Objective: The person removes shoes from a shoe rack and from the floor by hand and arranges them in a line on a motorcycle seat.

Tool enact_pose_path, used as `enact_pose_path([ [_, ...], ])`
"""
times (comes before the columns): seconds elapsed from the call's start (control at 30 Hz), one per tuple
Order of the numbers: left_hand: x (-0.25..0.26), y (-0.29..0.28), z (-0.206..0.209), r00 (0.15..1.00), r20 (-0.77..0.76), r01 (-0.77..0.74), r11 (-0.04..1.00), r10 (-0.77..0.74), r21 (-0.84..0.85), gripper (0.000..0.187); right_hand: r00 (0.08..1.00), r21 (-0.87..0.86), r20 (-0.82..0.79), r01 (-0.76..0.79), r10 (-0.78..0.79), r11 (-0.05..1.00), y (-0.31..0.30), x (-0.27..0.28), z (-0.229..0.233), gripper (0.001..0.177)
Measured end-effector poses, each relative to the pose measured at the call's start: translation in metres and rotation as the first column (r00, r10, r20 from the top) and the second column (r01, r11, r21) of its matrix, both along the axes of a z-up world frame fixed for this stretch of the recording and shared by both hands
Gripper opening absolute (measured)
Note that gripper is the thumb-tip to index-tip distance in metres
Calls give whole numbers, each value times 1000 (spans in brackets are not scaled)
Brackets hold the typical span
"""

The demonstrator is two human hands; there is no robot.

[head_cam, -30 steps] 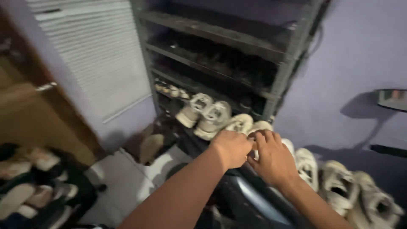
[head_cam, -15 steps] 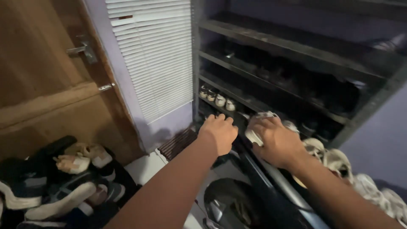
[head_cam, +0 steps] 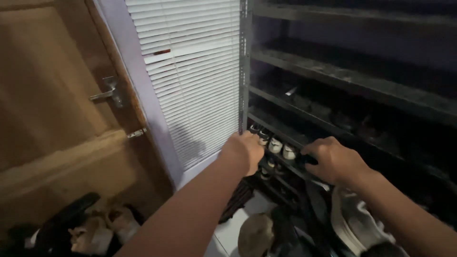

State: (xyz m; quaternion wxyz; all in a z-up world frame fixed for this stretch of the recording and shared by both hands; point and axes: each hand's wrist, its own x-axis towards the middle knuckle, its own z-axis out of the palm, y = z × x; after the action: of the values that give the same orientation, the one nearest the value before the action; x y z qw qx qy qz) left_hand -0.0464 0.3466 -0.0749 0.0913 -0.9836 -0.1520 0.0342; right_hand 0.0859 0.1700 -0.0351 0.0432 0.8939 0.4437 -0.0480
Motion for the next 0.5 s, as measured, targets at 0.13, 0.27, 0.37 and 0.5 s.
enact_pose_path([
  [0.13,12,54,1,998,-60,-21,999,24,38,32,996,-109,-60,-78,72,991,48,37,-8,53],
  [0.27,28,113,-11,1000,4,7,1000,-7,19,32,972,-218,-220,28,-77,975,90,59,-30,80],
  [0.37,51,153,-13,999,-25,44,999,-44,8,31,934,-305,-290,116,-208,945,109,68,-37,98],
  [0.5,84,197,-7,990,-95,104,995,-104,-4,34,885,-318,-363,176,-291,932,131,88,-38,101],
])
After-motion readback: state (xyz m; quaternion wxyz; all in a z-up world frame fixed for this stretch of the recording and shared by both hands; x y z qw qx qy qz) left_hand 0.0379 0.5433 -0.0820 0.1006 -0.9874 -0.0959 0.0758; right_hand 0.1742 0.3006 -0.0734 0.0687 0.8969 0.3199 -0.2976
